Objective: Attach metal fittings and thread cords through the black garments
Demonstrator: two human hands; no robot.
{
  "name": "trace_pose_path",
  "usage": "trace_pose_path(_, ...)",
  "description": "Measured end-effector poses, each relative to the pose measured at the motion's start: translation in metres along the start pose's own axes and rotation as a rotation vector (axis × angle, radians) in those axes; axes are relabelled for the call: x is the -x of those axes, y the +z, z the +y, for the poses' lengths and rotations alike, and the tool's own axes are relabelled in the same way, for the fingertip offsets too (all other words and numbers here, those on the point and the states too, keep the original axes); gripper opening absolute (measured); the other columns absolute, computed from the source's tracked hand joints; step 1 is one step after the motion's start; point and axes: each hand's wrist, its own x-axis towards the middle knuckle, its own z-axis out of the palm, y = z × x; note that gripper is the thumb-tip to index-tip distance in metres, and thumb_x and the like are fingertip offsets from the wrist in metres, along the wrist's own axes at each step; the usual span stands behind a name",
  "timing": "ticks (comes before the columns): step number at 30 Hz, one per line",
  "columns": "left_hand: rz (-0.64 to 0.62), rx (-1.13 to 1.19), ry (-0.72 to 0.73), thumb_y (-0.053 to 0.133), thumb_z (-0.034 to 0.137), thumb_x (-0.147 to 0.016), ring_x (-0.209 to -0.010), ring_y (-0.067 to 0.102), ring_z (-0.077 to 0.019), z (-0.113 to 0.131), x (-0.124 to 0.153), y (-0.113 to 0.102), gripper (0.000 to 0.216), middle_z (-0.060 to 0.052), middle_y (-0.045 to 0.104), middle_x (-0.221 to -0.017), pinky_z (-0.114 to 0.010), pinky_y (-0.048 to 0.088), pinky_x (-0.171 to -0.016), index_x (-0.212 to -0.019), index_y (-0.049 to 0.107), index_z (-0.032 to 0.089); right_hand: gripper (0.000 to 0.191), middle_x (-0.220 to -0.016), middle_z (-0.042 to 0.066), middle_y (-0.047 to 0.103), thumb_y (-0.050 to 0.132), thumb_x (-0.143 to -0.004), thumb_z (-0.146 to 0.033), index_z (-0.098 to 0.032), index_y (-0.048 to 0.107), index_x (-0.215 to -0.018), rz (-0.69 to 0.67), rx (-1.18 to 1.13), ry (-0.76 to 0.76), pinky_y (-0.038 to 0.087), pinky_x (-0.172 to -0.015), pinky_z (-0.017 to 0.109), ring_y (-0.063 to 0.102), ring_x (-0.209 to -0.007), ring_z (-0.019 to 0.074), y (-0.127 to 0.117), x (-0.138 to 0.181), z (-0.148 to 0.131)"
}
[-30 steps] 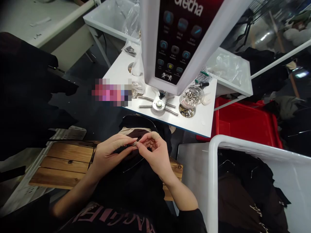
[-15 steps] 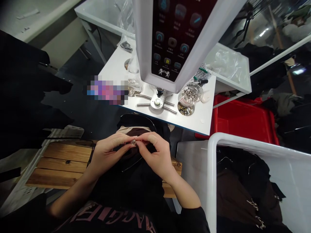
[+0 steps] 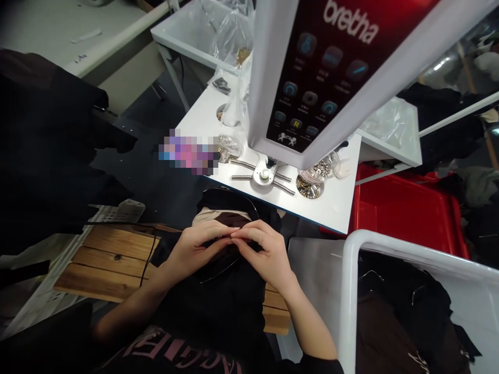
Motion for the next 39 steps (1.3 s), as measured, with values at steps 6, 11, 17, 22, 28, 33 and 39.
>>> trace_pose_path(6, -0.081, 0.071, -0.147, 0.054, 0.022, -0.087, -0.085, 0.062, -0.0137, -0.013, -0.009, 0.004, 0.020, -0.004, 0.068, -0.095, -0.025, 0.050, -0.074, -0.104, 0.064, 0.020, 0.010, -0.083, 0.002, 0.059, 0.058, -0.083, -0.019, -0.024, 0.064, -0.090, -0.016, 0.070, 0.025, 0.050, -0.063, 0.027, 0.057, -0.072, 0.0137, 0.003, -0.007, 0.017)
trace_pose_path(11, -0.118, 0.101, -0.336, 0.057, 0.027, -0.084, -0.080, 0.059, -0.0145, -0.053, -0.009, 0.031, 0.029, -0.005, 0.065, -0.095, -0.024, 0.046, -0.063, -0.111, 0.059, 0.017, 0.007, -0.079, 0.002, 0.058, 0.057, -0.084, -0.022, -0.022, 0.063, -0.087, 0.059, 0.152, 0.080, 0.047, -0.062, 0.027, 0.053, -0.067, 0.0130, -0.001, -0.017, 0.041)
trace_pose_path(17, -0.159, 0.105, -0.433, 0.047, 0.023, -0.086, -0.070, 0.056, -0.0134, -0.124, 0.016, 0.085, 0.022, -0.007, 0.066, -0.086, -0.026, 0.045, -0.068, -0.090, 0.066, 0.013, 0.009, -0.076, 0.001, 0.057, 0.057, -0.084, -0.027, -0.020, 0.062, -0.082, 0.334, 0.277, 0.100, 0.044, -0.066, 0.028, 0.050, -0.065, 0.0131, -0.021, -0.054, 0.072)
trace_pose_path(22, -0.124, 0.162, -0.397, 0.046, 0.023, -0.088, -0.082, 0.057, -0.0154, -0.134, 0.023, 0.088, 0.022, -0.006, 0.066, -0.091, -0.027, 0.044, -0.076, -0.092, 0.065, 0.014, 0.014, -0.084, 0.004, 0.063, 0.057, -0.083, -0.030, -0.019, 0.065, -0.084, 0.409, 0.309, 0.103, 0.046, -0.074, 0.030, 0.054, -0.075, 0.0161, -0.027, -0.083, 0.087)
trace_pose_path(28, -0.121, 0.173, -0.396, 0.046, 0.022, -0.088, -0.082, 0.057, -0.0153, -0.134, 0.022, 0.085, 0.022, -0.006, 0.065, -0.091, -0.027, 0.044, -0.078, -0.093, 0.065, 0.014, 0.018, -0.083, 0.007, 0.066, 0.058, -0.083, -0.033, -0.017, 0.067, -0.083, 0.355, 0.382, 0.088, 0.047, -0.077, 0.032, 0.059, -0.079, 0.0188, -0.026, -0.095, 0.094)
trace_pose_path(33, -0.111, 0.182, -0.385, 0.047, 0.023, -0.087, -0.082, 0.058, -0.0153, -0.140, 0.023, 0.088, 0.021, -0.005, 0.066, -0.090, -0.027, 0.045, -0.077, -0.092, 0.065, 0.015, 0.023, -0.082, 0.007, 0.067, 0.058, -0.082, -0.038, -0.017, 0.068, -0.082, 0.337, 0.407, 0.114, 0.049, -0.075, 0.031, 0.061, -0.078, 0.0193, -0.028, -0.096, 0.095)
trace_pose_path(39, -0.100, 0.185, -0.372, 0.049, 0.023, -0.086, -0.082, 0.059, -0.0152, -0.147, 0.025, 0.092, 0.019, -0.004, 0.066, -0.089, -0.027, 0.046, -0.076, -0.091, 0.066, 0.017, 0.025, -0.078, 0.007, 0.067, 0.059, -0.081, -0.038, -0.016, 0.070, -0.079, 0.312, 0.434, 0.111, 0.047, -0.073, 0.031, 0.061, -0.075, 0.0197, -0.031, -0.102, 0.096)
